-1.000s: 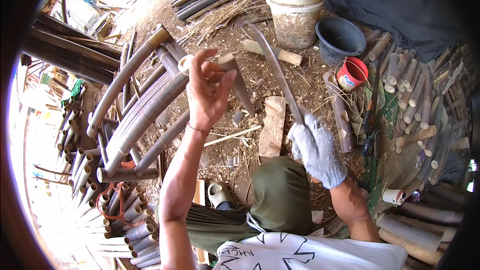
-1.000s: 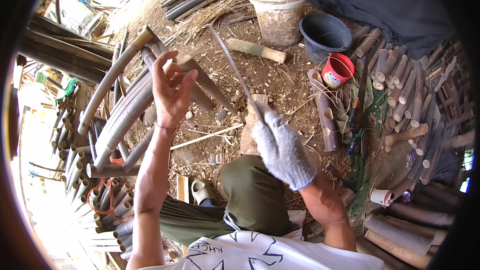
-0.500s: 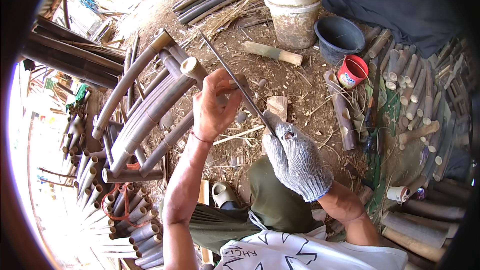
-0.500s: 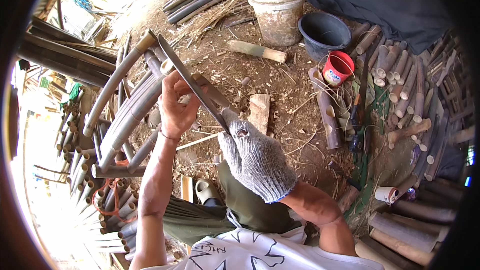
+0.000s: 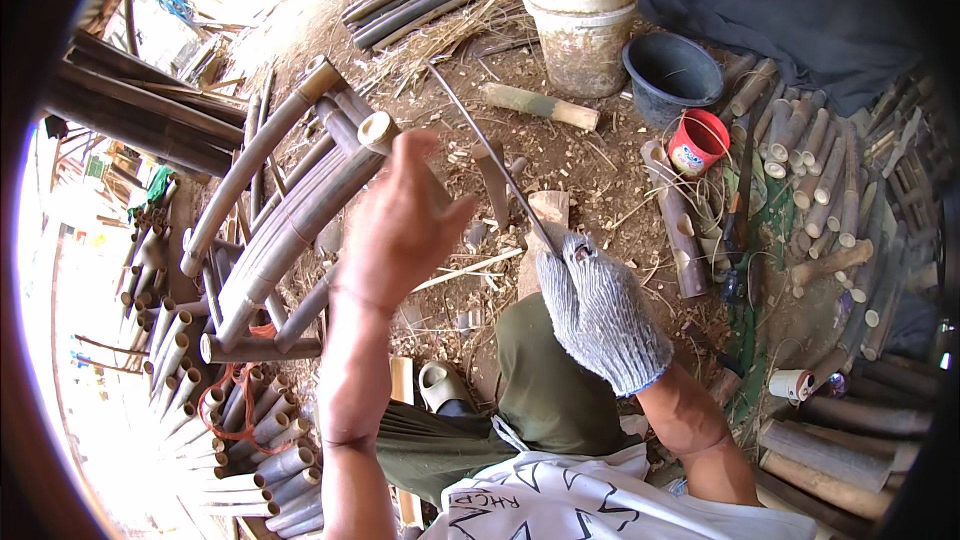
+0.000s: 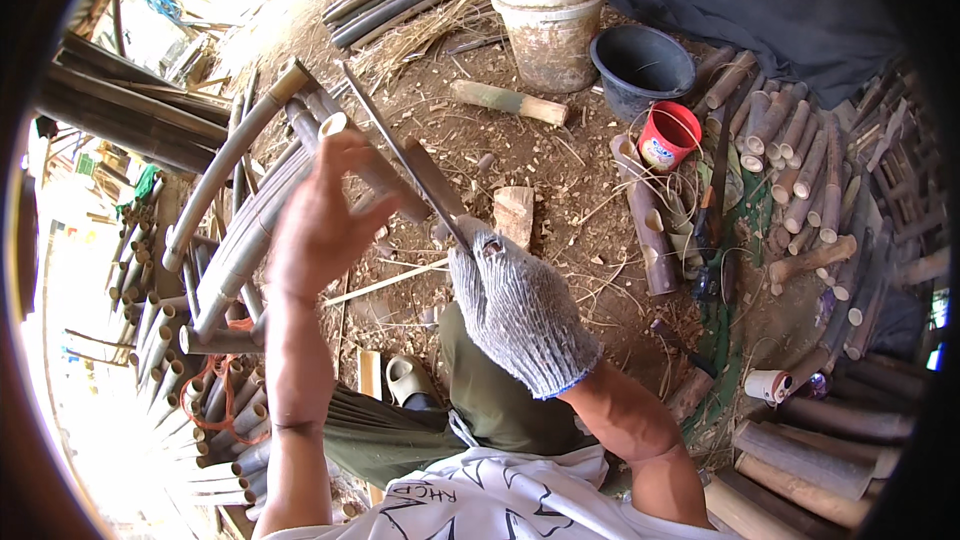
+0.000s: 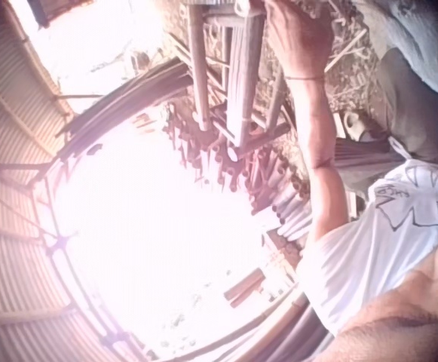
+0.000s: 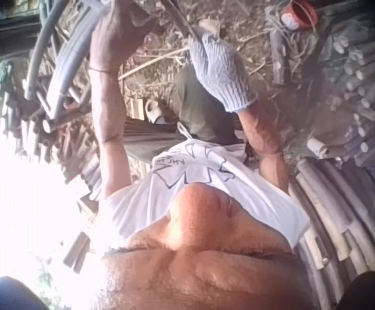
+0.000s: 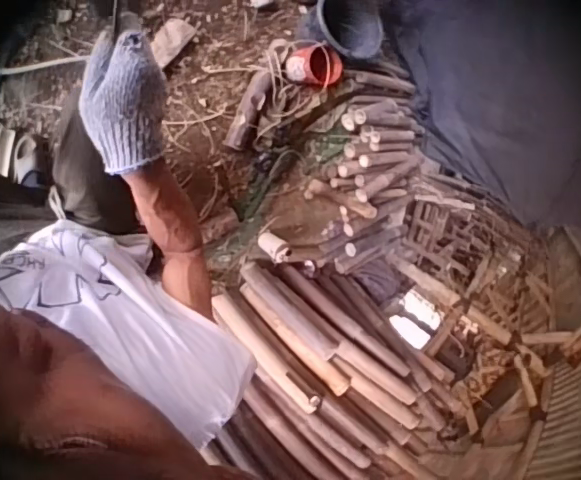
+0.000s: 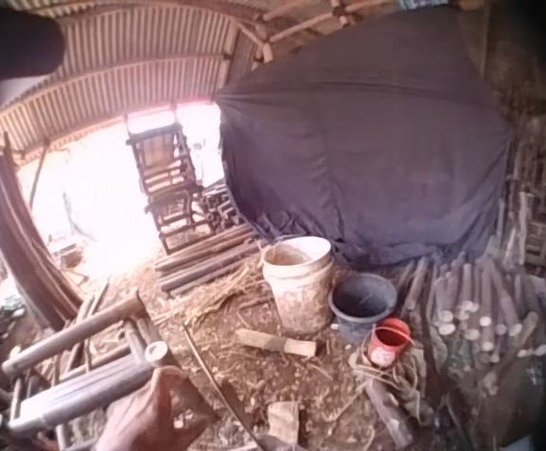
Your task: The person shaves a bamboo rod using a knife, tapers the end, and fits the rod into a bamboo frame.
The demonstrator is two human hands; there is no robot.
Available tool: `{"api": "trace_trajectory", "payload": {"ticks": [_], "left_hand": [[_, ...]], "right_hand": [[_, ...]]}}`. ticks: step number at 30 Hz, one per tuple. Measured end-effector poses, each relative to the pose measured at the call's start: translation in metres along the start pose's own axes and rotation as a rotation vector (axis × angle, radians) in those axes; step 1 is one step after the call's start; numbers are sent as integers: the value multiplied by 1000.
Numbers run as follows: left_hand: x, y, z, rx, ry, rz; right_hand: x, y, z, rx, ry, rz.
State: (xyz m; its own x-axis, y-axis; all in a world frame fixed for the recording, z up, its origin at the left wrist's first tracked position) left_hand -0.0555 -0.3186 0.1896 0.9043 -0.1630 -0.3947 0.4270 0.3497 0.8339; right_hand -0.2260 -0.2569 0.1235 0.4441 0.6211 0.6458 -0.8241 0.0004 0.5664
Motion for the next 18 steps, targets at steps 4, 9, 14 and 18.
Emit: {"api": "trace_trajectory", "payload": {"ticks": [4, 9, 14, 18], "left_hand": [[-41, 51, 64, -145, -167, 31], [-17, -69, 146, 248, -78, -49], [-18, -55, 150, 92, 42, -366], [-29, -55, 95, 254, -94, -29]], "right_hand": [[1, 6, 10, 13, 19, -37], [-12, -15, 24, 81, 17, -2], [-50, -14, 26, 85, 23, -71], [-70, -15, 38, 146, -95, -214]]}}
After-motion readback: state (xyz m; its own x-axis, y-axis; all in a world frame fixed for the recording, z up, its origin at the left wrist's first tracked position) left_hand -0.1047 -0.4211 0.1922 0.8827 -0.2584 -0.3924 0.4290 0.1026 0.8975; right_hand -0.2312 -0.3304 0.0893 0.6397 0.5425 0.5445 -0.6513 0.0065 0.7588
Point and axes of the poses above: each hand's wrist, its own z-axis towards the middle knuckle, its own y-axis out of the back of the hand, x = y × z, the point moved 9 cm from there along z, towards the middle knuckle, and after that the axes turned 15 degrees about y, right-handed, at the moved point
